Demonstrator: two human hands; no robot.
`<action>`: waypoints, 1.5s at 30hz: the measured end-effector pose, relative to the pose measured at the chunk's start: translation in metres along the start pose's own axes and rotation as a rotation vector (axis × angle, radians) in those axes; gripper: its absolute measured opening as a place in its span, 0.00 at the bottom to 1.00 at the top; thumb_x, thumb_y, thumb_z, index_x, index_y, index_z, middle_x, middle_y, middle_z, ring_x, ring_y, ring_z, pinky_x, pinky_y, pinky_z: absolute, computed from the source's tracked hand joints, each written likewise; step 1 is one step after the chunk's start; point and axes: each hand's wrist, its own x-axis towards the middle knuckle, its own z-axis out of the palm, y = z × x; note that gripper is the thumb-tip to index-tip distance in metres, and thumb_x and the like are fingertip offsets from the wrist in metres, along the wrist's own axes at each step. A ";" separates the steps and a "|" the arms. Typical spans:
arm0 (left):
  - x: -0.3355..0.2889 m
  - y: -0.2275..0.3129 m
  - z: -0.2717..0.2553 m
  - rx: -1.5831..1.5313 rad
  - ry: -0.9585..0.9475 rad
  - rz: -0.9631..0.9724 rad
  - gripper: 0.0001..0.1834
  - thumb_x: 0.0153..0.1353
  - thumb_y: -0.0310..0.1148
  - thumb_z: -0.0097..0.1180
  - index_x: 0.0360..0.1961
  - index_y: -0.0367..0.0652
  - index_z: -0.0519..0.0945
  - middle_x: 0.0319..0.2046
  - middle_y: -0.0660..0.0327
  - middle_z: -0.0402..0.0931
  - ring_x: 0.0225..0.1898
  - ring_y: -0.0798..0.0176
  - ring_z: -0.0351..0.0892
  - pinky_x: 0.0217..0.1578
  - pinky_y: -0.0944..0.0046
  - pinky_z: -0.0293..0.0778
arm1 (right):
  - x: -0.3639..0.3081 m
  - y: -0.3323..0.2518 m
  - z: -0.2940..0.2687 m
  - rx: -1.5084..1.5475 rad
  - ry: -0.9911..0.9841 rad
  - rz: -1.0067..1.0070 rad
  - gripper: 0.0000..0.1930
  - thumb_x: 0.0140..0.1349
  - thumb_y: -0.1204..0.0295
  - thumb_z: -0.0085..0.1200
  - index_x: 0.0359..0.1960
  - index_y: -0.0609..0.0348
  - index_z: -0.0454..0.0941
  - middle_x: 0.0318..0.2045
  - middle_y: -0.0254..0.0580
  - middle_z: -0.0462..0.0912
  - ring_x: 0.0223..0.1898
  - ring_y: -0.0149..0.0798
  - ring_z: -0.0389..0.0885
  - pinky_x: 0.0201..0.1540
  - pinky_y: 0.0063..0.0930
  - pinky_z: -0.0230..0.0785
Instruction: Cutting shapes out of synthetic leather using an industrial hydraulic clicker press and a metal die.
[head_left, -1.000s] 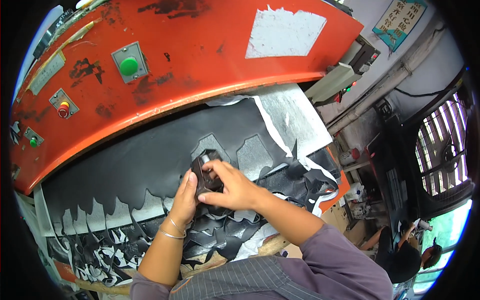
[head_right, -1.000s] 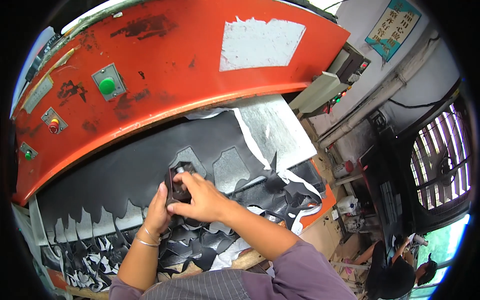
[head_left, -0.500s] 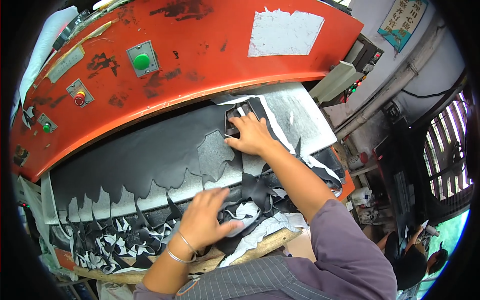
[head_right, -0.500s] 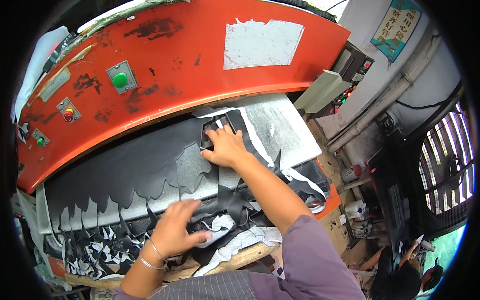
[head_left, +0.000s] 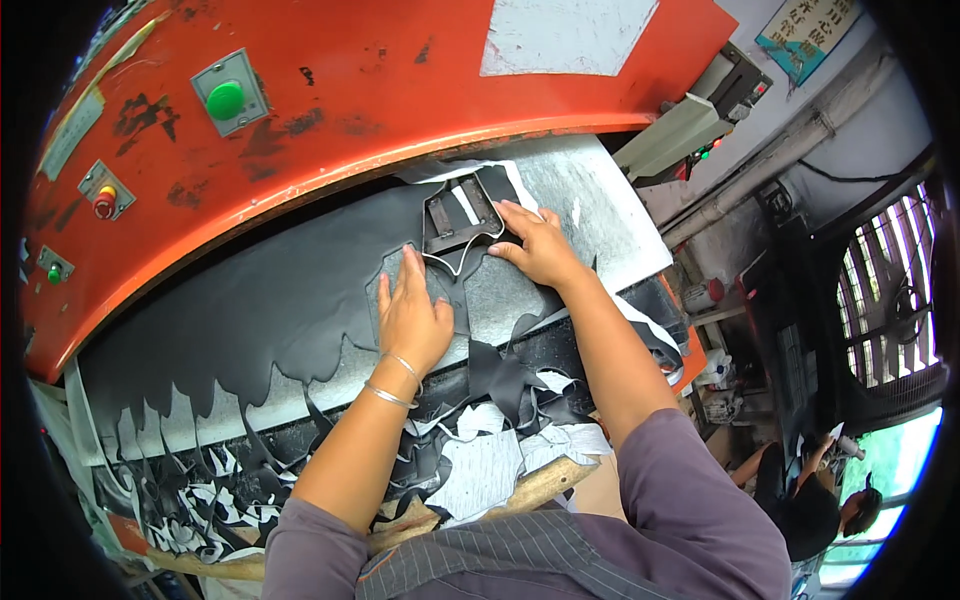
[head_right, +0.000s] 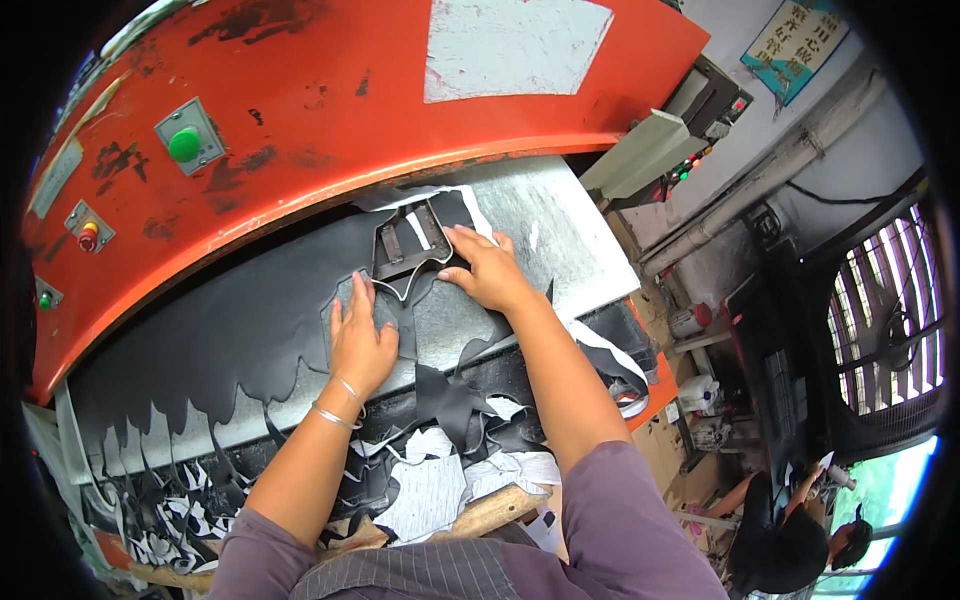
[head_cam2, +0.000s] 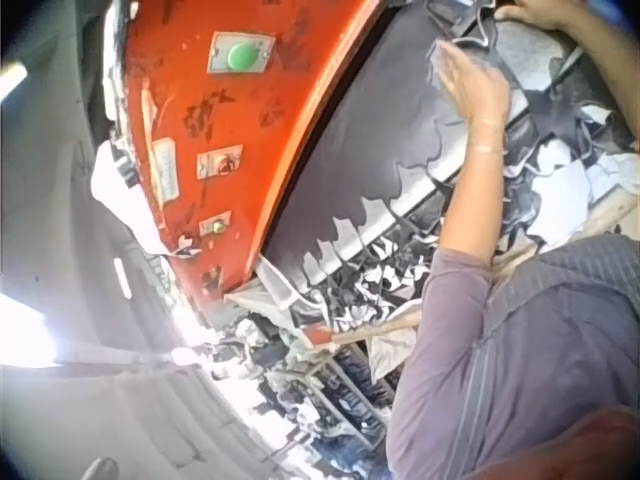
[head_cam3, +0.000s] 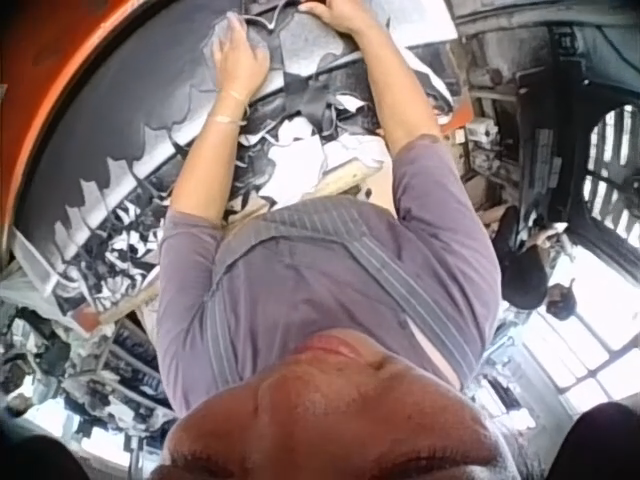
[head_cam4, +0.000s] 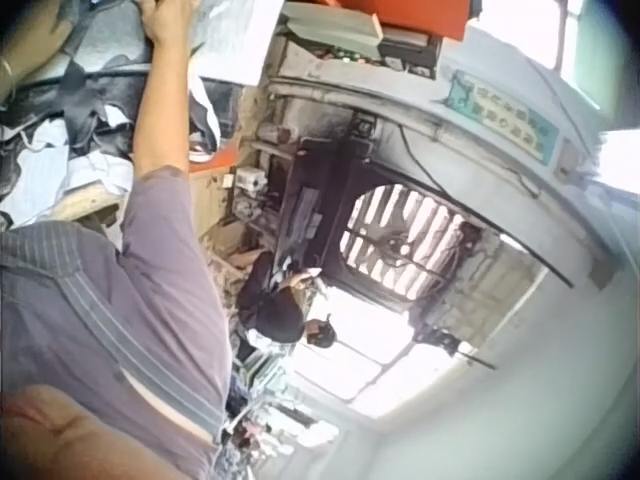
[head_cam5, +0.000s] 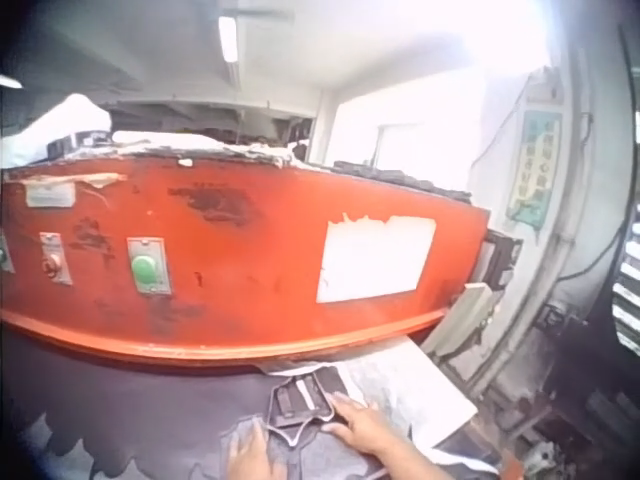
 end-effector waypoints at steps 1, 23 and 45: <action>-0.001 -0.001 0.000 -0.001 -0.014 0.010 0.45 0.55 0.31 0.48 0.68 0.26 0.40 0.66 0.48 0.59 0.70 0.56 0.52 0.69 0.50 0.37 | 0.000 0.000 0.000 -0.007 0.009 -0.014 0.33 0.57 0.55 0.59 0.62 0.57 0.67 0.61 0.47 0.70 0.66 0.42 0.62 0.66 0.52 0.42; -0.026 -0.034 -0.033 -0.041 0.004 0.022 0.48 0.55 0.32 0.54 0.68 0.25 0.39 0.67 0.45 0.55 0.71 0.52 0.48 0.70 0.54 0.38 | -0.014 -0.031 0.005 -0.063 0.149 0.037 0.35 0.52 0.54 0.63 0.60 0.56 0.69 0.55 0.51 0.75 0.60 0.49 0.70 0.63 0.47 0.53; -0.281 -0.199 -0.306 -0.253 0.777 -0.258 0.21 0.63 0.28 0.47 0.57 0.34 0.71 0.49 0.56 0.76 0.49 0.64 0.72 0.53 0.62 0.65 | -0.095 -0.307 -0.020 0.331 0.047 -0.276 0.19 0.57 0.53 0.58 0.36 0.56 0.71 0.24 0.49 0.79 0.29 0.55 0.80 0.31 0.46 0.71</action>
